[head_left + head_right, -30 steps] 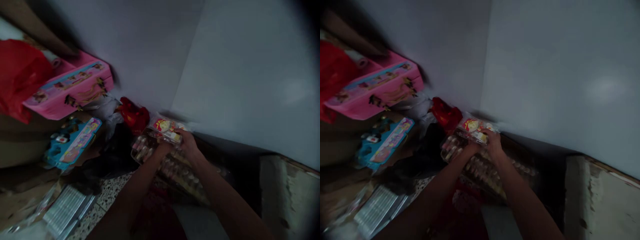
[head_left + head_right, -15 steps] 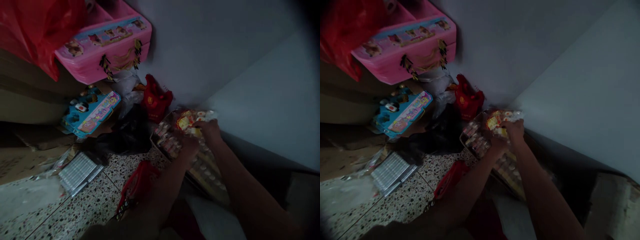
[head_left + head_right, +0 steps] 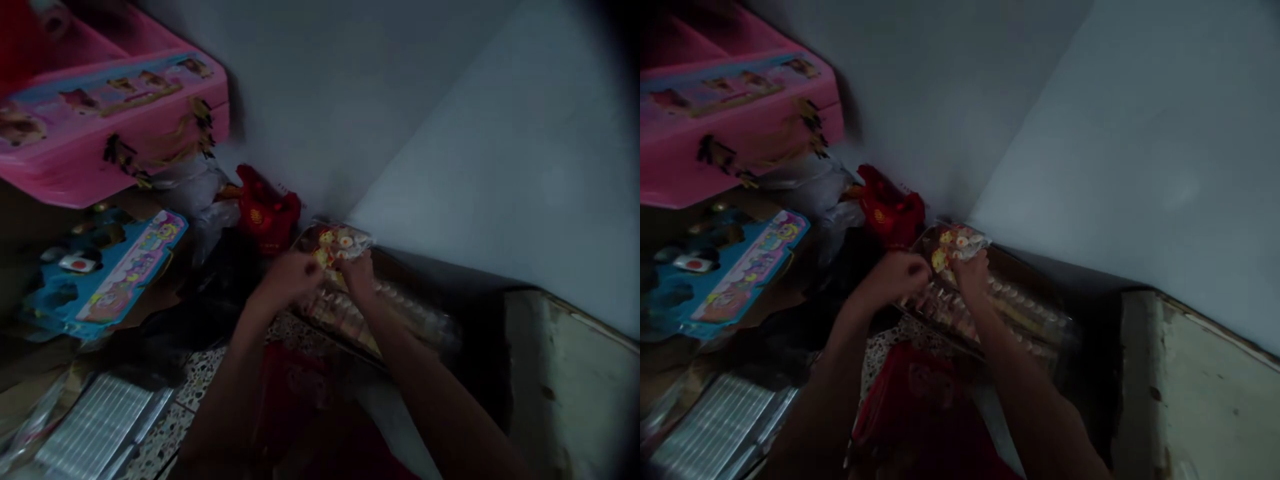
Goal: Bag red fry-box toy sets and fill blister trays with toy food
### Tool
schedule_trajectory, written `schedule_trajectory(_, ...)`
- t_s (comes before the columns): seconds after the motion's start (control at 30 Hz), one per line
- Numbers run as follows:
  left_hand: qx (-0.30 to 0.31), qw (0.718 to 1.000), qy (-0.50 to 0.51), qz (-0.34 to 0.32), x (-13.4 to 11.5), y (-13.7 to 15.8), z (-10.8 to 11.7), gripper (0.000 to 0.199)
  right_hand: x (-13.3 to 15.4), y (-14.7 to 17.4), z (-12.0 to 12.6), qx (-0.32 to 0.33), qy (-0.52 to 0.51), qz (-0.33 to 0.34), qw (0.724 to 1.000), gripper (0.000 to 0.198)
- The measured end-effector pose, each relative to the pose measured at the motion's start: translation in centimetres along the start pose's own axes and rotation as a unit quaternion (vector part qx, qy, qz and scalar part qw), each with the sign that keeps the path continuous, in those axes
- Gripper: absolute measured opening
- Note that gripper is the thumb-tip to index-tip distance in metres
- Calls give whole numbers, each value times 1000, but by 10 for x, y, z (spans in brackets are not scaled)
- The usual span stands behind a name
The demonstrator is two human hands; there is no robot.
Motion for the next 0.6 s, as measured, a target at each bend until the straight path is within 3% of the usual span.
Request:
schedule_trajectory(0.03,-90,996,6,14,14,-20,21,26,-2,4,-2,-12,-8,-14,1000,56)
schedule_trajectory(0.07,-98,995,28,-16,20,-44,24,31,-4,9,-4,-30,-11,-34,999,56)
schedule_trajectory(0.13,-48,994,64,-78,27,-91,7,41,-6,21,-14,-59,-13,-58,997,56)
schedule_trajectory(0.2,4,992,52,-111,34,-122,-22,39,-7,33,-27,-72,-20,-57,996,57)
schedule_trajectory(0.3,35,994,-2,-108,53,-131,-50,45,-13,47,-41,-96,-46,-38,994,58)
schedule_trajectory(0.4,32,995,-46,-83,69,-119,-49,49,-20,51,-42,-121,-60,-35,990,56)
schedule_trajectory(0.5,-24,988,-82,-129,56,-121,-31,43,-20,45,-41,-102,-72,-23,992,55)
schedule_trajectory(0.6,39,971,-89,-220,31,-136,-42,43,-16,40,-40,-74,-84,-11,994,54)
Point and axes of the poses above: each hand's wrist, its own y-axis away from the middle knuckle, its own z-axis out of the back of the hand, x = y × z, the point moved 8 cm from there along -y, towards the middle knuckle, and after that the axes turned 1 degree about z, right-handed, at the moved point
